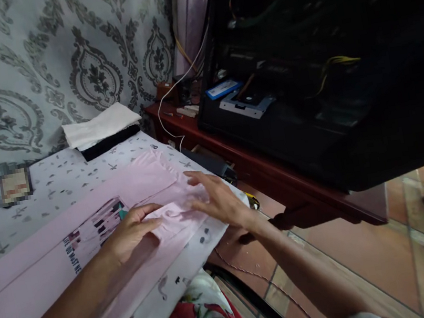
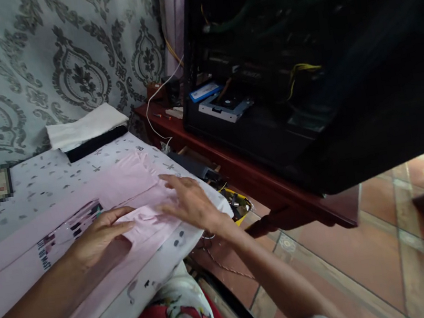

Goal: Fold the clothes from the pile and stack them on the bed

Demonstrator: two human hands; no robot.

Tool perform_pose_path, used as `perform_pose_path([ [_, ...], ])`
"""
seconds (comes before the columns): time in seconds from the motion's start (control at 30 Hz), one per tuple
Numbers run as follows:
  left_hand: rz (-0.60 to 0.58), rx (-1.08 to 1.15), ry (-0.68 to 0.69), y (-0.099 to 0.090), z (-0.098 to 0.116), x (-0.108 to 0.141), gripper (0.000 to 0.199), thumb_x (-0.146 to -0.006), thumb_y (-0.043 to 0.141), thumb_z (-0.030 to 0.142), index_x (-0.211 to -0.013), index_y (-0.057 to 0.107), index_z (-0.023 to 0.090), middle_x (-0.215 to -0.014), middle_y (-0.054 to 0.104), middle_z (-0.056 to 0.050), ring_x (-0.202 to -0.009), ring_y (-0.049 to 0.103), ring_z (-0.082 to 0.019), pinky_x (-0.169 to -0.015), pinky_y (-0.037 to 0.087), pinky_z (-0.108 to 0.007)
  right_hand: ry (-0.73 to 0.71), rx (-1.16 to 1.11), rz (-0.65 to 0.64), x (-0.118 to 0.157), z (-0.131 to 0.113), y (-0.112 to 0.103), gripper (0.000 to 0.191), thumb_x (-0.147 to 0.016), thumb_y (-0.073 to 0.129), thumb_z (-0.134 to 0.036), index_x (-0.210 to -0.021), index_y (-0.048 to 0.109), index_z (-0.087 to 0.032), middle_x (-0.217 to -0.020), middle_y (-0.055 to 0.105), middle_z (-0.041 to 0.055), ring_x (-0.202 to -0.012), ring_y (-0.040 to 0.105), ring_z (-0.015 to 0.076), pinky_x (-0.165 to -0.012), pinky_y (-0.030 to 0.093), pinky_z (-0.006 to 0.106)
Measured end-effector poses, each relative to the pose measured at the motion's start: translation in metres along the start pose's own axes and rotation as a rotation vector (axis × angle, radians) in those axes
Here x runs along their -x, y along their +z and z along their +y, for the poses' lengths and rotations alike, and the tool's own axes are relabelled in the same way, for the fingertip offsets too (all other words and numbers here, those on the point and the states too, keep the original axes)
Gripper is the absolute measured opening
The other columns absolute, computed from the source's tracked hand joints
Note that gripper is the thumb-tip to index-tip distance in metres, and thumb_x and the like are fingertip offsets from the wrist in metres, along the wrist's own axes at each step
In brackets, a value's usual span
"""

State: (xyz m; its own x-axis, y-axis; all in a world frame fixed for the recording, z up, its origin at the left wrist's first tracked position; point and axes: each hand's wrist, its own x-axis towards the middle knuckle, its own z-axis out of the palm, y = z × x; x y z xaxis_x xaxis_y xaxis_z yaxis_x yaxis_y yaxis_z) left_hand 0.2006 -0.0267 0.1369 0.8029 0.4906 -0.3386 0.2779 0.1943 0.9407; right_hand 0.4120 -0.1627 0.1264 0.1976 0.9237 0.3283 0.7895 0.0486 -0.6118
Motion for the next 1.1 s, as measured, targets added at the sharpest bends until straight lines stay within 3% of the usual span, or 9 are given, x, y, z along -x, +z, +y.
perform_pose_path([
  [0.1, 0.021, 0.087, -0.100, -0.010, -0.003, -0.007, 0.035, -0.058, 0.080, 0.028, -0.089, 0.068, 0.019, -0.083, 0.070, -0.002, -0.071, 0.063, -0.017, -0.065, 0.048, -0.027, 0.161, -0.052, -0.057, 0.008, 0.027, -0.016, 0.043, -0.100, 0.046, -0.048, -0.134, 0.054, -0.022, -0.108, 0.072, 0.0094, -0.094, 0.068, 0.0239, -0.091, 0.052, 0.044],
  [0.2, 0.016, 0.115, -0.168, -0.014, 0.002, -0.015, 0.042, -0.061, 0.082, 0.040, -0.094, 0.066, 0.019, -0.082, 0.068, -0.001, -0.071, 0.063, -0.017, -0.064, 0.048, -0.028, 0.124, -0.039, -0.056, 0.018, 0.039, -0.023, 0.034, -0.101, 0.043, -0.043, -0.121, 0.063, -0.023, -0.111, 0.072, 0.0088, -0.103, 0.067, 0.0248, -0.096, 0.051, 0.046],
  [0.33, 0.011, -0.258, -0.109, -0.006, 0.017, -0.037, 0.047, -0.065, 0.078, 0.053, -0.094, 0.069, 0.017, -0.084, 0.067, -0.003, -0.080, 0.062, -0.021, -0.066, 0.043, -0.027, 0.064, -0.074, -0.046, 0.019, 0.046, -0.022, 0.032, -0.101, 0.044, -0.041, -0.117, 0.066, -0.024, -0.114, 0.073, 0.0087, -0.105, 0.068, 0.0242, -0.096, 0.053, 0.044],
  [0.43, -0.048, -0.635, -0.010, 0.003, 0.024, -0.050, 0.030, -0.068, 0.076, 0.044, -0.080, 0.068, 0.018, -0.072, 0.062, 0.000, -0.073, 0.057, -0.020, -0.060, 0.035, -0.027, 0.104, -0.140, -0.005, 0.014, 0.052, -0.021, 0.035, -0.101, 0.043, -0.043, -0.117, 0.067, -0.023, -0.109, 0.075, 0.0084, -0.101, 0.070, 0.0237, -0.092, 0.055, 0.042],
  [0.5, -0.067, -0.737, 0.067, 0.006, 0.024, -0.053, 0.022, -0.071, 0.070, 0.039, -0.067, 0.061, 0.019, -0.063, 0.052, 0.003, -0.064, 0.050, -0.017, -0.056, 0.029, -0.026, 0.155, -0.197, 0.016, 0.011, 0.057, -0.020, 0.037, -0.102, 0.041, -0.043, -0.119, 0.066, -0.022, -0.104, 0.076, 0.0078, -0.099, 0.071, 0.0235, -0.092, 0.055, 0.042],
  [0.6, -0.101, -0.546, 0.142, 0.002, 0.019, -0.051, 0.029, -0.075, 0.066, 0.044, -0.065, 0.055, 0.020, -0.060, 0.046, 0.005, -0.059, 0.045, -0.014, -0.054, 0.029, -0.025, 0.217, -0.260, 0.049, 0.011, 0.065, -0.017, 0.039, -0.102, 0.038, -0.041, -0.128, 0.060, -0.021, -0.101, 0.078, 0.0080, -0.096, 0.071, 0.0227, -0.091, 0.055, 0.042],
  [0.77, -0.031, -0.162, 0.109, -0.020, 0.015, -0.042, 0.037, -0.073, 0.075, 0.053, -0.083, 0.062, 0.020, -0.076, 0.061, 0.000, -0.072, 0.058, -0.017, -0.063, 0.044, -0.025, 0.258, -0.195, 0.051, 0.011, 0.067, -0.015, 0.041, -0.103, 0.035, -0.039, -0.133, 0.056, -0.022, -0.102, 0.078, 0.0066, -0.082, 0.070, 0.0192, -0.083, 0.055, 0.037],
  [0.93, 0.028, -0.097, 0.070, -0.033, 0.017, -0.043, 0.040, -0.066, 0.082, 0.051, -0.086, 0.064, 0.020, -0.079, 0.065, 0.000, -0.072, 0.061, -0.016, -0.063, 0.047, -0.024, 0.266, -0.131, 0.043, 0.009, 0.061, -0.018, 0.038, -0.103, 0.034, -0.036, -0.132, 0.057, -0.024, -0.102, 0.079, 0.0042, -0.087, 0.071, 0.0208, -0.088, 0.053, 0.040],
  [1.1, 0.095, -0.171, 0.080, -0.030, 0.016, -0.049, 0.041, -0.068, 0.078, 0.056, -0.075, 0.060, 0.020, -0.065, 0.056, 0.004, -0.058, 0.052, -0.012, -0.051, 0.039, -0.021, 0.272, -0.122, 0.013, 0.007, 0.063, -0.013, 0.039, -0.092, 0.056, -0.035, -0.129, 0.059, -0.023, -0.101, 0.078, 0.0043, -0.072, 0.066, 0.0177, -0.071, 0.053, 0.033],
])
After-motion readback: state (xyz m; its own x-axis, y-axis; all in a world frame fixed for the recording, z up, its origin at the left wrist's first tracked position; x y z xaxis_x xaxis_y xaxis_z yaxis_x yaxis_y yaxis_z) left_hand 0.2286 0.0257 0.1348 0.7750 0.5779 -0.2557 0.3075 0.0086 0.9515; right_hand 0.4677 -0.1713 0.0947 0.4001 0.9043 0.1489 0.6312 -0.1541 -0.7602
